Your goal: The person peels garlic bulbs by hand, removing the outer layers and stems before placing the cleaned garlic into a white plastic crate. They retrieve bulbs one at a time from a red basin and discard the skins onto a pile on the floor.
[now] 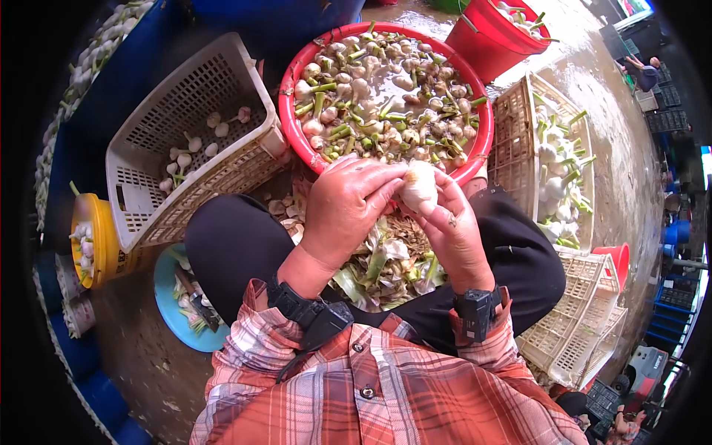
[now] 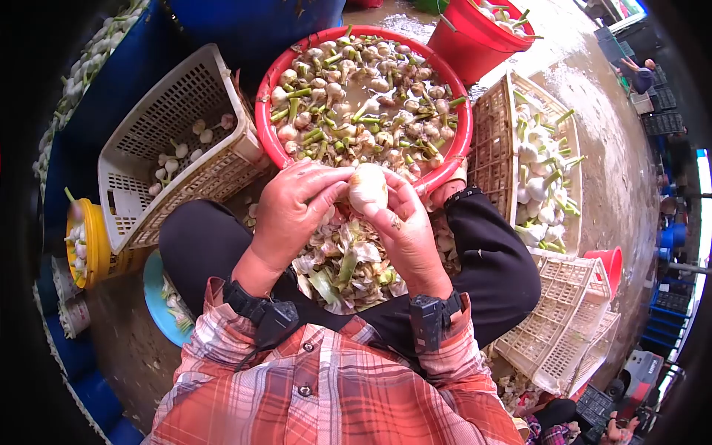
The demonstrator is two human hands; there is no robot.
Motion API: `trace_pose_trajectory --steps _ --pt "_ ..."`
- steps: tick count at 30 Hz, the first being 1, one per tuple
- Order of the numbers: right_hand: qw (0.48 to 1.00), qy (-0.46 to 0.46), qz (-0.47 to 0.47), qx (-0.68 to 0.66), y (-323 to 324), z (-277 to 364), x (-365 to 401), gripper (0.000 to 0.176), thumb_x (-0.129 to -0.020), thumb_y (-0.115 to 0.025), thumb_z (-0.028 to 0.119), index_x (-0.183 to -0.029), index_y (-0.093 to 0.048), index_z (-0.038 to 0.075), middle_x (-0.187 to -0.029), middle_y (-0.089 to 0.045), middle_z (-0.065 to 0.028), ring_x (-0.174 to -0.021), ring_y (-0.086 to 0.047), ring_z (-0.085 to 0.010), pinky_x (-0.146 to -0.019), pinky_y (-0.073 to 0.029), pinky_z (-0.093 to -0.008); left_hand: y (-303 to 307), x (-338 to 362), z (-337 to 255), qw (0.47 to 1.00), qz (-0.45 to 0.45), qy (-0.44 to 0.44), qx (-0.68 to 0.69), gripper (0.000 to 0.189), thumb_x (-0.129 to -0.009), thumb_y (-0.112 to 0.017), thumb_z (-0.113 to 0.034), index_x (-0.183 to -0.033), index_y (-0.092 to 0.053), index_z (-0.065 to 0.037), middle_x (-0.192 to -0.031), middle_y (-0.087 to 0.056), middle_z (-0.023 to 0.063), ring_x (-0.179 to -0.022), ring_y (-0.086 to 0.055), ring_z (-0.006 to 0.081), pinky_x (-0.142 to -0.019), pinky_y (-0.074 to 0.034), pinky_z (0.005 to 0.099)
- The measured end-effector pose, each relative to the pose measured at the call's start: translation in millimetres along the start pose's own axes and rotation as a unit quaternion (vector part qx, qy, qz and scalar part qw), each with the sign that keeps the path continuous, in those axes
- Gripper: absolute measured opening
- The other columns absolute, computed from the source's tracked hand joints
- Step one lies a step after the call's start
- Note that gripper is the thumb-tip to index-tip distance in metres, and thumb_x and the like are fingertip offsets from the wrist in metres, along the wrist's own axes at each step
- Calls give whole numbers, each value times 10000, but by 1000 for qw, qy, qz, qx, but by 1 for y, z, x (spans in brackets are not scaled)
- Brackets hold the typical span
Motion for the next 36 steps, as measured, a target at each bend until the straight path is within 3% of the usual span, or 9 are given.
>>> trace_pose_trajectory --steps 8,12,14,18,22,24,26,30,36 --pt "996 -41 11 -73 -3 -17 -2 724 -854 -773 177 -1437 -394 -23 -1354 -544 -140 -1248 -565 -236 -1080 -458 -404 3 -6 -1 997 -21 23 -73 103 -881 -668 -86 -954 -679 -15 -884 -686 113 -789 -657 291 -746 -517 370" --pt "990 -5 109 86 -19 15 -1 811 -804 -797 210 -1465 -380 -1 -1374 -531 -134 -1268 -542 -214 -1100 -421 -375 -14 4 42 983 16 161 89 157 -956 -633 -156 -970 -645 0 -892 -653 55 -829 -607 112 -762 -500 277" --pt "986 -3 137 96 -27 23 -5 811 -811 -787 221 -1476 -374 8 -1378 -525 -130 -1276 -533 -211 -1088 -421 -364 -33 15 67 894 11 264 363 211 -998 -600 -199 -1056 -611 4 -950 -631 16 -870 -577 63 -776 -501 259" --pt "987 -14 81 138 -14 24 -14 759 -813 -806 274 -1430 -447 17 -1310 -567 -115 -1174 -576 -192 -994 -462 -335 -23 10 57 935 -23 218 279 195 -969 -619 -193 -1008 -600 -2 -900 -630 51 -817 -582 96 -754 -497 281" --pt "893 98 -29 438 -9 38 -16 596 -807 -824 360 -1219 -606 -11 -1091 -645 -144 -1034 -630 -227 -878 -502 -342 -15 2 28 992 -15 96 83 161 -963 -610 -166 -995 -596 -9 -854 -608 47 -805 -594 121 -748 -498 282" --pt "847 187 37 497 -28 50 -14 605 -798 -831 314 -1253 -592 -7 -1105 -639 -146 -1029 -631 -249 -877 -502 -352 -20 8 45 969 -19 154 192 158 -976 -600 -161 -1024 -595 -11 -891 -614 39 -836 -587 104 -773 -496 273" --pt "858 194 71 470 -32 49 -12 631 -795 -829 276 -1310 -579 12 -1173 -630 -148 -1103 -614 -248 -932 -494 -353 -36 24 69 877 -26 264 401 159 -1002 -581 -151 -1082 -592 -15 -967 -624 25 -898 -574 70 -821 -494 254" --pt "923 192 96 319 -43 46 -8 722 -803 -806 202 -1433 -495 35 -1371 -545 -142 -1261 -540 -230 -1085 -415 -350 -44 30 81 801 -50 321 502 210 -1019 -568 -182 -1134 -573 -6 -1002 -617 19 -906 -566 66 -824 -487 241" --pt "913 96 -68 390 1 38 -21 522 -835 -818 187 -1232 -542 -10 -1190 -643 -111 -1088 -643 -186 -925 -520 -298 -30 24 76 871 -64 269 406 207 -1031 -554 -189 -1139 -563 -12 -999 -615 26 -867 -564 57 -786 -497 231"
Point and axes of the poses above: each hand's wrist, its own x-axis away from the middle knuckle, its own y-axis out of the back of the hand, z = x × y, the point moved 10 cm from there along -x, towards the middle knuckle
